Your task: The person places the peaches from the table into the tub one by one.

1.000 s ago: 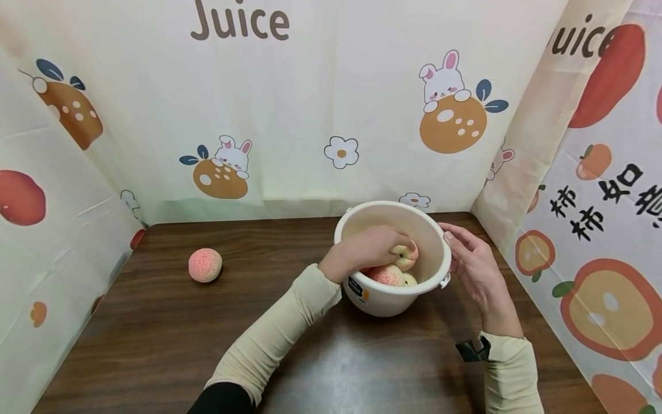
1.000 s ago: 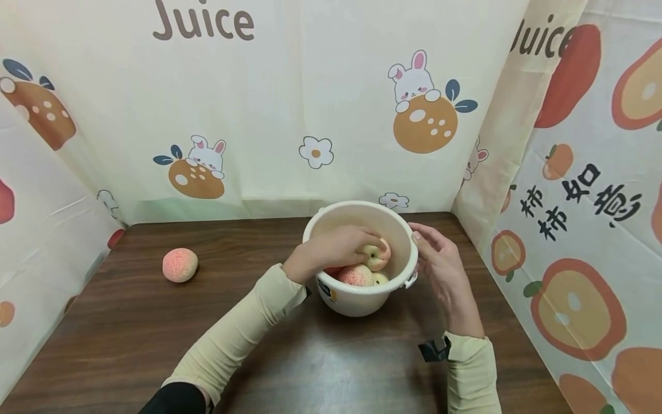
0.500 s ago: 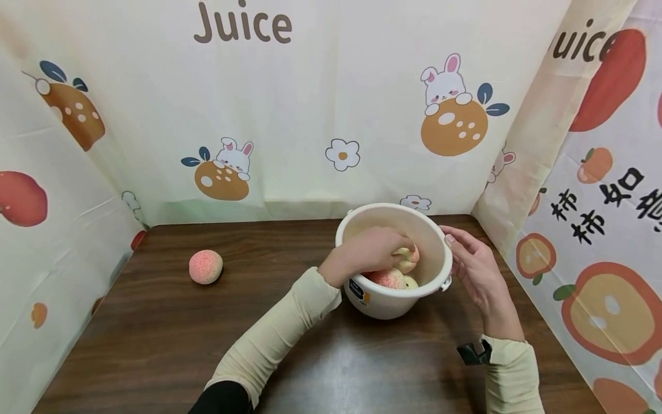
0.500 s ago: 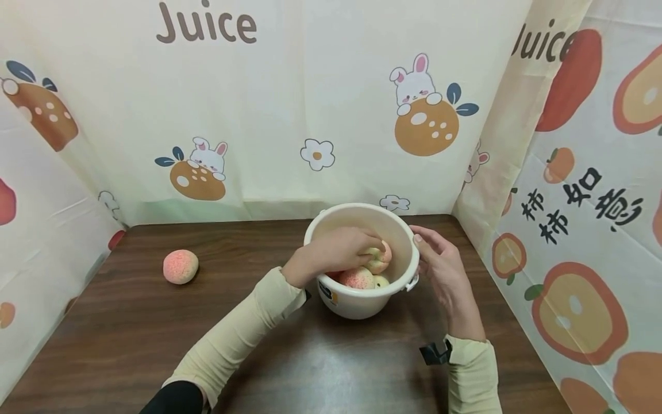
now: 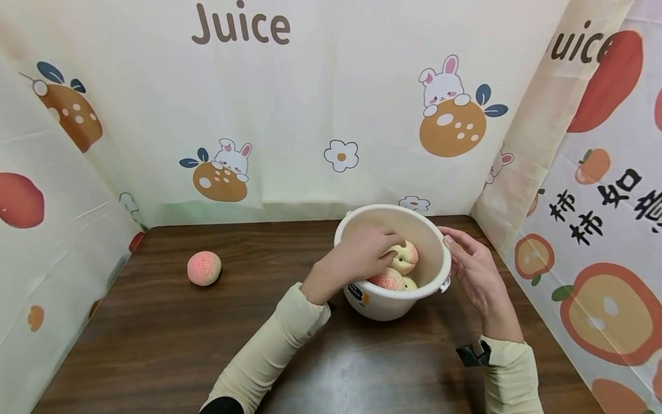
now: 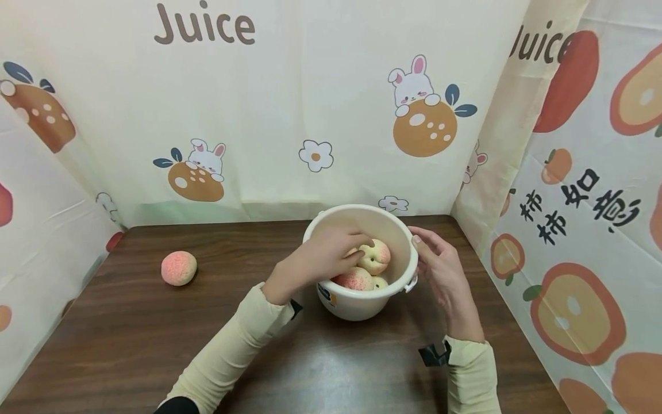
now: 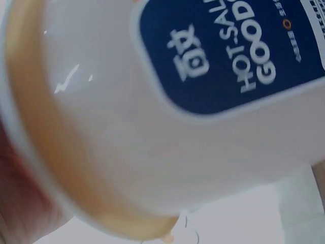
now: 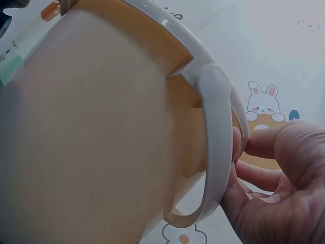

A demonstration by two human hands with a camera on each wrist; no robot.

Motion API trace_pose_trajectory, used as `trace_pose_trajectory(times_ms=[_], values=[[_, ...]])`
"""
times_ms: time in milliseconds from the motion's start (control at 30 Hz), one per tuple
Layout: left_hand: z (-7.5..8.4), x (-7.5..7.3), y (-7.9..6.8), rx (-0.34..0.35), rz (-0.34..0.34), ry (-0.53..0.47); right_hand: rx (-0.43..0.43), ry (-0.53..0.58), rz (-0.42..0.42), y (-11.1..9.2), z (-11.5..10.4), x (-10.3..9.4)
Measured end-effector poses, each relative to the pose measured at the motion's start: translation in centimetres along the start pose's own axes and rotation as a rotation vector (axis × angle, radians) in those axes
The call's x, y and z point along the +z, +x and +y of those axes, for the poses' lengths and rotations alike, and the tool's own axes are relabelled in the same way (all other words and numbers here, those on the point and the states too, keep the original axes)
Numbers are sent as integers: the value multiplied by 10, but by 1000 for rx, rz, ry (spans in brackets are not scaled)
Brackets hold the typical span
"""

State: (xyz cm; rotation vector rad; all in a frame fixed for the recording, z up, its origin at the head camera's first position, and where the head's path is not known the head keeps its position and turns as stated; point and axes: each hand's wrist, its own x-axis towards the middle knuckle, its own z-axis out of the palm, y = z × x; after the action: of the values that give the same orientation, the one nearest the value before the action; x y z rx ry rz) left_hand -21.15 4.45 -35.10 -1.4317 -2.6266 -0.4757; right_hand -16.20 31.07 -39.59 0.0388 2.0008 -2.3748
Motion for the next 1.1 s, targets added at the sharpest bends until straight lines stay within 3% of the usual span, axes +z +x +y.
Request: trace_pose_trajectory(times_ms=[267,600,900,1100], values=[[-6,-12,-33,31,242,-147,-9,9,-9,-1,2,-1],[-16,-17,-65,-9,406,-128,-8,5,-1,-1,0,0],[-34,-16,-82,-109,539,-63,-18,3,4,-1,-2,-1],[-54,-14,-96,-237,560,-7,-16,13,-3,0,-1,1]])
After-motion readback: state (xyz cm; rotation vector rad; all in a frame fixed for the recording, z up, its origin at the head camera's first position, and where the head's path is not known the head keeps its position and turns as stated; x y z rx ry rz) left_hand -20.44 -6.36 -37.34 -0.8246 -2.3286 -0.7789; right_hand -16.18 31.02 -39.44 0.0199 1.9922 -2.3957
